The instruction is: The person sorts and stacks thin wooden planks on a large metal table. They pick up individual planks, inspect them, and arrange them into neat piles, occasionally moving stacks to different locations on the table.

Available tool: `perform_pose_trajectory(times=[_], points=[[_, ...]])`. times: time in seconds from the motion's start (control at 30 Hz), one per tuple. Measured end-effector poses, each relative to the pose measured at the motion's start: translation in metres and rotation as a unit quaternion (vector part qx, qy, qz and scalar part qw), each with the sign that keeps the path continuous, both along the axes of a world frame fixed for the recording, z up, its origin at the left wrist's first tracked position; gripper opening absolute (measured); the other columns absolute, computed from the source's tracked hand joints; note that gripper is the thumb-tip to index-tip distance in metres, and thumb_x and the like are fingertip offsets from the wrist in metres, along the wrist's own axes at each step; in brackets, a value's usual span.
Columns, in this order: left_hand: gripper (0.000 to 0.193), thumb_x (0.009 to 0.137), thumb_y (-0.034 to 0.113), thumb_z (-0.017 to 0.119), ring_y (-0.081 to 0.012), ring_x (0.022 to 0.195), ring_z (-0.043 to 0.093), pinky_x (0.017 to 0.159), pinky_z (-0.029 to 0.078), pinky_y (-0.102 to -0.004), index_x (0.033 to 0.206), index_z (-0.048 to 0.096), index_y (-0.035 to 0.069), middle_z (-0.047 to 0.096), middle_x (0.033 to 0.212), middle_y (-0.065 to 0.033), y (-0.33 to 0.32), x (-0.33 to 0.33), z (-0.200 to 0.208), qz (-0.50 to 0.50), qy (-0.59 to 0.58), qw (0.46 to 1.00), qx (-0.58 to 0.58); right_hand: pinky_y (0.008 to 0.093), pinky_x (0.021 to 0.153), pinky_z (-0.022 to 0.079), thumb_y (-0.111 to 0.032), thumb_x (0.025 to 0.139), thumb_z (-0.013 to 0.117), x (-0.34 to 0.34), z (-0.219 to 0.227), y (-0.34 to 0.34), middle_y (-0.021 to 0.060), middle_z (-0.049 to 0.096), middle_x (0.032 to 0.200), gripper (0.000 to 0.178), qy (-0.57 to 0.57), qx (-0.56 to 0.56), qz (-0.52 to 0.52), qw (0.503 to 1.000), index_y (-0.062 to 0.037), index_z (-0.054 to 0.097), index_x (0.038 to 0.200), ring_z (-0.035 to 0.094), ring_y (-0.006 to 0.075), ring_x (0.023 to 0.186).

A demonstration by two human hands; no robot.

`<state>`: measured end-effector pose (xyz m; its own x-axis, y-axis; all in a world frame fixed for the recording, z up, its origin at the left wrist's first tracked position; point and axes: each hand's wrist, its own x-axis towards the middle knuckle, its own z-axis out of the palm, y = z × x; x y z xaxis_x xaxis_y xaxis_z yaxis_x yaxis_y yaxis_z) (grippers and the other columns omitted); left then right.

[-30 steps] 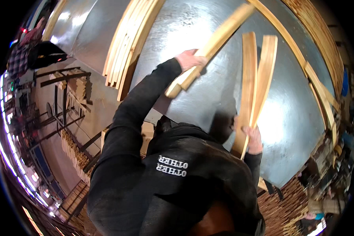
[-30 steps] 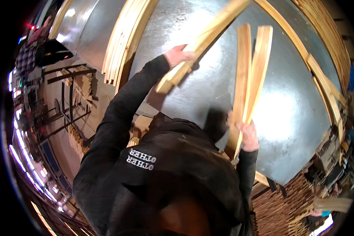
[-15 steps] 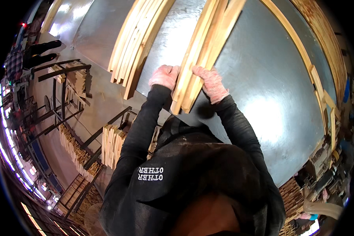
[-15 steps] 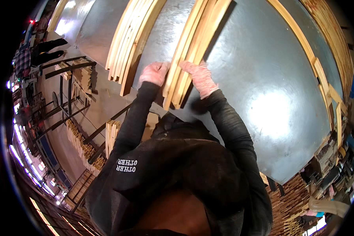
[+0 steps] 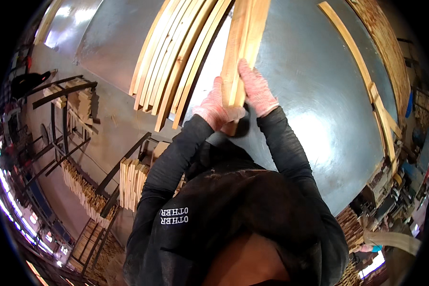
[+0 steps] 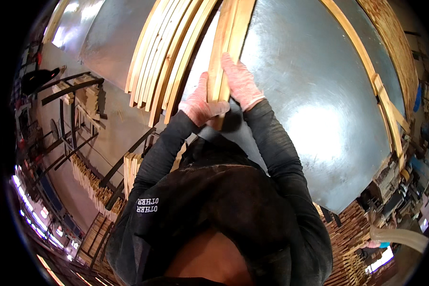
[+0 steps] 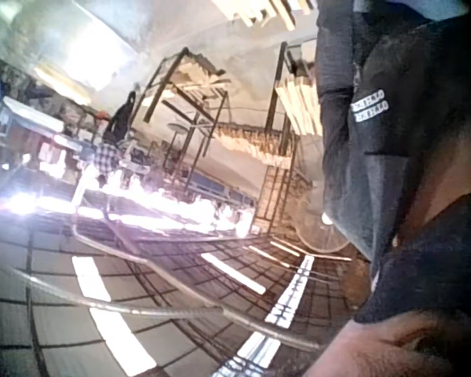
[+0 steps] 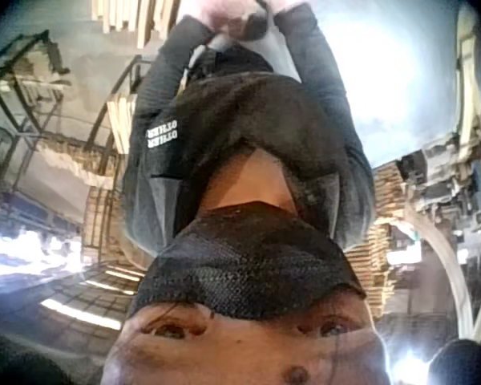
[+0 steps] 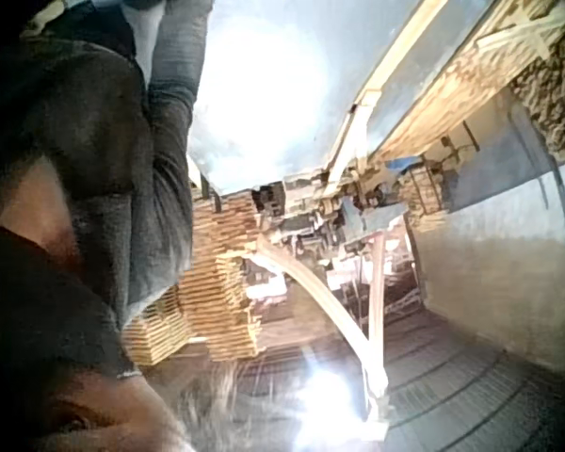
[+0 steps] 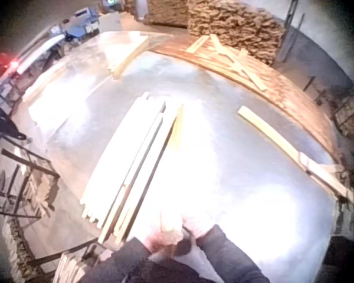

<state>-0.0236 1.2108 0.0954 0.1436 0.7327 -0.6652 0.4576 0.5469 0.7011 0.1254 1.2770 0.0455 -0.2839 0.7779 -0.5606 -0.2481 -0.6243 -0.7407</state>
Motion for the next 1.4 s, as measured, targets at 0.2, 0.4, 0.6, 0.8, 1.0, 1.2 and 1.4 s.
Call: perform_pose_trajectory(times=[0.2,0.4,0.6,0.8,1.0,1.2,1.4], points=[[0.060,0.081,0.019,0.071,-0.0294,0.108,0.063,0.085,0.057,-0.0491,0.131,0.047,-0.003,0.057,0.123,-0.0189,0.003,-0.014,-0.035,0.167,-0.602,0.764,-0.160,0.0439,0.083,0.058,-0.038,0.093,0.063,0.069,0.016,0.029,0.0212,0.059,0.111,0.058,0.331,-0.084,-0.080,0.937,0.0017,0.044,0.130,0.065,0.0306,0.094],[0.057,0.082,0.024,0.072,-0.0269,0.087,0.066,0.071,0.060,-0.0405,0.127,0.048,-0.002,0.062,0.107,-0.0178,-0.011,0.043,-0.058,0.193,-0.496,0.837,-0.124,0.0371,0.106,0.040,-0.045,0.099,0.041,0.039,-0.032,0.014,0.0283,0.052,0.133,0.069,-0.467,0.297,0.126,0.823,0.0036,0.030,0.146,0.055,0.0354,0.122],[0.066,0.082,0.032,0.075,-0.0327,0.091,0.068,0.074,0.059,-0.0486,0.133,0.046,0.000,0.061,0.114,-0.0228,0.002,0.054,-0.013,0.224,-0.642,0.711,-0.179,0.0404,0.112,0.035,-0.061,0.088,0.056,0.237,0.006,0.079,0.0199,0.044,0.146,0.085,-0.678,0.298,0.088,0.666,-0.0021,0.037,0.146,0.043,0.0331,0.135],[0.082,0.087,0.056,0.064,-0.0390,0.093,0.066,0.078,0.058,-0.0545,0.141,0.037,0.000,0.058,0.118,-0.0271,0.019,0.077,-0.006,0.247,-0.731,0.606,-0.192,0.0430,0.110,0.033,-0.068,0.079,0.060,0.442,0.020,0.175,0.0222,0.045,0.143,0.099,-0.844,0.201,0.172,0.466,-0.0030,0.032,0.148,0.042,0.0323,0.135],[0.069,0.085,0.048,0.071,-0.0360,0.094,0.067,0.080,0.059,-0.0503,0.129,0.049,-0.001,0.062,0.111,-0.0198,0.016,0.115,0.005,0.255,-0.538,0.790,-0.149,0.0441,0.104,0.040,-0.069,0.080,0.057,0.492,-0.004,0.206,0.0178,0.048,0.142,0.093,-0.834,0.105,0.231,0.489,-0.0083,0.036,0.147,0.049,0.0368,0.128],[0.053,0.092,0.045,0.061,-0.0190,0.085,0.064,0.074,0.053,-0.0347,0.119,0.057,0.000,0.065,0.098,-0.0109,0.008,0.160,-0.021,0.095,-0.074,0.992,-0.027,0.0343,0.104,0.042,-0.055,0.095,0.049,0.417,-0.008,0.150,0.0135,0.056,0.136,0.066,-0.491,0.139,0.202,0.836,-0.0086,0.047,0.141,0.052,0.0241,0.128],[0.050,0.089,0.026,0.071,-0.0151,0.082,0.060,0.074,0.052,-0.0294,0.124,0.047,0.000,0.064,0.090,-0.0054,0.004,0.205,-0.033,0.159,-0.188,0.969,-0.007,0.0287,0.081,0.053,-0.040,0.091,0.067,0.259,-0.054,0.065,0.0080,0.064,0.103,0.046,0.201,-0.041,-0.021,0.978,-0.0003,0.057,0.113,0.063,0.0181,0.089]])
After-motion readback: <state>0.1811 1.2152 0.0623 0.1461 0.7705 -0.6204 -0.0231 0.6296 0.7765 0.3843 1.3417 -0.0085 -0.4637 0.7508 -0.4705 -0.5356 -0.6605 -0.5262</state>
